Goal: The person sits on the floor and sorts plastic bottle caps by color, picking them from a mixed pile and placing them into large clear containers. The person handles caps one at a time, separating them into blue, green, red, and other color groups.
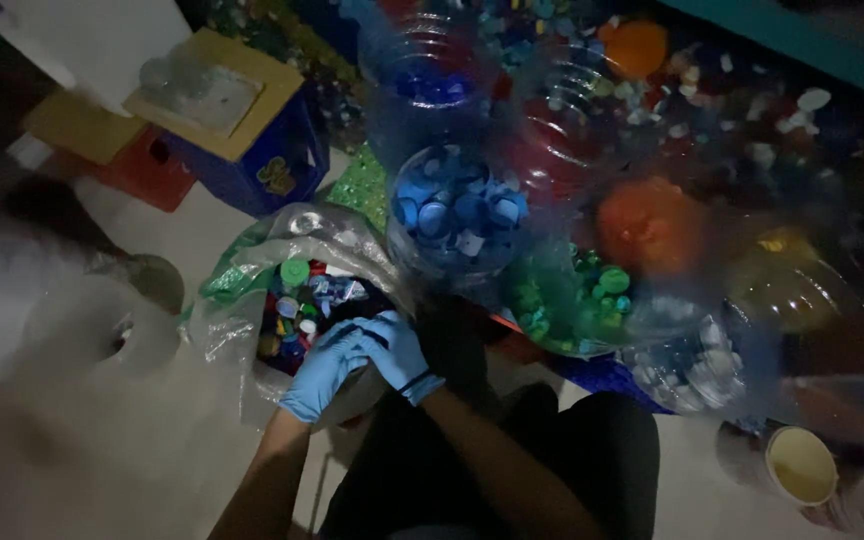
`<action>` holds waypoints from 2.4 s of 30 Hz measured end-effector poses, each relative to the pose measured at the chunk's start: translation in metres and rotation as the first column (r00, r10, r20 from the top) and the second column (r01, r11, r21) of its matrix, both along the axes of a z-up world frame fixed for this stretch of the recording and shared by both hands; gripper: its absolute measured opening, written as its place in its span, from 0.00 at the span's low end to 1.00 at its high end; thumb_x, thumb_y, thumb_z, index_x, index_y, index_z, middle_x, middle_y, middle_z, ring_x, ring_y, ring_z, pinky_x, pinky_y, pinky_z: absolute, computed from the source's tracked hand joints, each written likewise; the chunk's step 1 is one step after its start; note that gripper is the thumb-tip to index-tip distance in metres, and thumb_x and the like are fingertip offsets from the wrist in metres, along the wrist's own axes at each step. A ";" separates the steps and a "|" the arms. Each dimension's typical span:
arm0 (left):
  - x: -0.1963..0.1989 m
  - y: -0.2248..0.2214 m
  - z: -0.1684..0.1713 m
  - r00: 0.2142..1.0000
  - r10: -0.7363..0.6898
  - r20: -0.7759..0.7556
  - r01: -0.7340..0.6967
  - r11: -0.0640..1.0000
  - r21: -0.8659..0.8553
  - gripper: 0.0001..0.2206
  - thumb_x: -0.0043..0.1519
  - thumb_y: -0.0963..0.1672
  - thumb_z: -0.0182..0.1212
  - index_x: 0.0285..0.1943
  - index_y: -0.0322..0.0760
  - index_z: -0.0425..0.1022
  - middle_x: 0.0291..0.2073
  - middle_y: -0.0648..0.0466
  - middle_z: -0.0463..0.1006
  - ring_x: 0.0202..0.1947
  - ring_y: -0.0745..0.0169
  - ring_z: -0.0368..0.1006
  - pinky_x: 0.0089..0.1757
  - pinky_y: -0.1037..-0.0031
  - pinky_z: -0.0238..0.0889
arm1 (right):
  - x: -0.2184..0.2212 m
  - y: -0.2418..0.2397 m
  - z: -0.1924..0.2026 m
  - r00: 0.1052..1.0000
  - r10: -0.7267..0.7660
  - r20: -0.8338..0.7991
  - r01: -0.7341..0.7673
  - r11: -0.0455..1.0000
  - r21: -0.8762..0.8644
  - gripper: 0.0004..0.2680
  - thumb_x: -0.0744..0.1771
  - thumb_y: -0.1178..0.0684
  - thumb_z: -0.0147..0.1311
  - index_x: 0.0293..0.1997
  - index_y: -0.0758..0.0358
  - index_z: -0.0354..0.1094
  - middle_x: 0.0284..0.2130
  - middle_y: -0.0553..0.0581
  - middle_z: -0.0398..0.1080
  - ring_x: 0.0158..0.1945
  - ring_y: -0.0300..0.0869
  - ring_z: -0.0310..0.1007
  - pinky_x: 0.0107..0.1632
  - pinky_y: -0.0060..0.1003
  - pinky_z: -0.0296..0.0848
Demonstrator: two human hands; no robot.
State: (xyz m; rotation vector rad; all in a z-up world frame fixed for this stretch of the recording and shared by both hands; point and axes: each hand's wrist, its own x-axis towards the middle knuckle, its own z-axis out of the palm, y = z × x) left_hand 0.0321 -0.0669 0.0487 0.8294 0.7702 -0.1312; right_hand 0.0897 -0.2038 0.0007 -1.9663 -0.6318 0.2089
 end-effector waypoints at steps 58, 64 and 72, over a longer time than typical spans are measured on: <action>0.011 0.013 -0.130 0.955 -0.250 -0.161 0.047 -0.407 0.912 0.19 0.59 0.60 0.58 0.44 0.51 0.77 0.47 0.54 0.75 0.41 0.48 0.76 0.40 0.63 0.74 | 0.055 0.015 -0.115 0.620 -0.169 -0.766 0.578 0.759 0.300 0.15 0.66 0.59 0.60 0.59 0.60 0.73 0.49 0.64 0.76 0.50 0.54 0.78 0.56 0.47 0.74; -0.007 0.012 -0.089 0.971 -0.234 0.046 -0.150 -0.450 0.880 0.18 0.59 0.57 0.65 0.42 0.44 0.78 0.37 0.48 0.76 0.40 0.42 0.75 0.41 0.59 0.72 | 0.052 0.017 -0.056 0.869 -0.284 -0.406 0.336 0.940 0.062 0.14 0.68 0.50 0.53 0.62 0.51 0.71 0.56 0.55 0.74 0.51 0.48 0.74 0.56 0.43 0.72; -0.026 0.043 -0.035 0.925 -0.166 -0.342 0.375 0.253 0.892 0.19 0.65 0.56 0.61 0.49 0.41 0.75 0.45 0.41 0.78 0.52 0.32 0.74 0.51 0.44 0.69 | 0.103 0.041 -0.120 0.960 0.057 0.273 0.068 0.901 -0.428 0.20 0.66 0.49 0.53 0.67 0.55 0.64 0.60 0.64 0.71 0.65 0.57 0.67 0.68 0.53 0.64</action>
